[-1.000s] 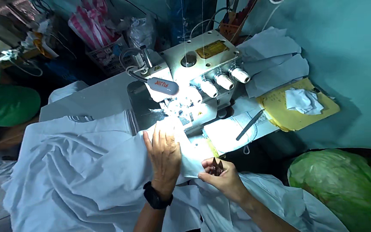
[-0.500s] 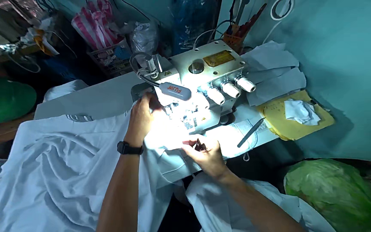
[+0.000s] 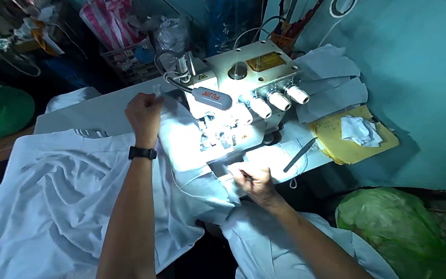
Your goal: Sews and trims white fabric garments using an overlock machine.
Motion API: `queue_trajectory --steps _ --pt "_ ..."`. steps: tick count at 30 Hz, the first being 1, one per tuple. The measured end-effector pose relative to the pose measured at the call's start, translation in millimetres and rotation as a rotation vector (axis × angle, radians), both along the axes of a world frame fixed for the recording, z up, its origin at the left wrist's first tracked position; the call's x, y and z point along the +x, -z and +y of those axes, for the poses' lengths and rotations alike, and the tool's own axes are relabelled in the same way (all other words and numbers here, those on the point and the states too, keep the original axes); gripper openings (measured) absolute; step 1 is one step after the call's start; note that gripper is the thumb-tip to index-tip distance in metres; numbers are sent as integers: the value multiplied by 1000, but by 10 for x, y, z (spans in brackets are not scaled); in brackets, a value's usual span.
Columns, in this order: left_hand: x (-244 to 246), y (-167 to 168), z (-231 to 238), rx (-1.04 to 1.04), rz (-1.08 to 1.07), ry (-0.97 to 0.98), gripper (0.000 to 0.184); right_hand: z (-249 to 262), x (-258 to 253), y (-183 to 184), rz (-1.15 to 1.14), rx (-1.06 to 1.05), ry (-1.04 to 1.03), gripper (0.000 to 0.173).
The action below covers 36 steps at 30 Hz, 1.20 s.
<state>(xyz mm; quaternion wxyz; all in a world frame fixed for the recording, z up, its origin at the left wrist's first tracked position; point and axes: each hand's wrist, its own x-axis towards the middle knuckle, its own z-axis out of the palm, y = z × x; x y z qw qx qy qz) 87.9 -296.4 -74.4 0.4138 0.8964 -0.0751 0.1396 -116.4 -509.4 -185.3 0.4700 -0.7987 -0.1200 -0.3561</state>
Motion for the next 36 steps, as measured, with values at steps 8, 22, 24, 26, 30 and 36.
queue_trajectory --steps 8,22,24,26,30,36 --pt "-1490 80 664 126 -468 309 31 -204 -87 346 267 -275 235 17" --pt "-2737 560 935 153 -588 4 9 940 -277 -365 -75 -261 -217 22" --pt "-2786 546 890 146 -599 -6 8 1070 -273 -420 -163 -321 -170 21" --pt "-2797 544 837 131 -608 -3 7 1186 -270 -441 -210 -363 -155 21" --pt "-2912 398 773 183 -534 -85 9 1265 -295 -491 -181 -299 -270 18" --pt "-3211 -101 563 532 -22 -19 42 416 -283 -442 264 -85 -74 28"
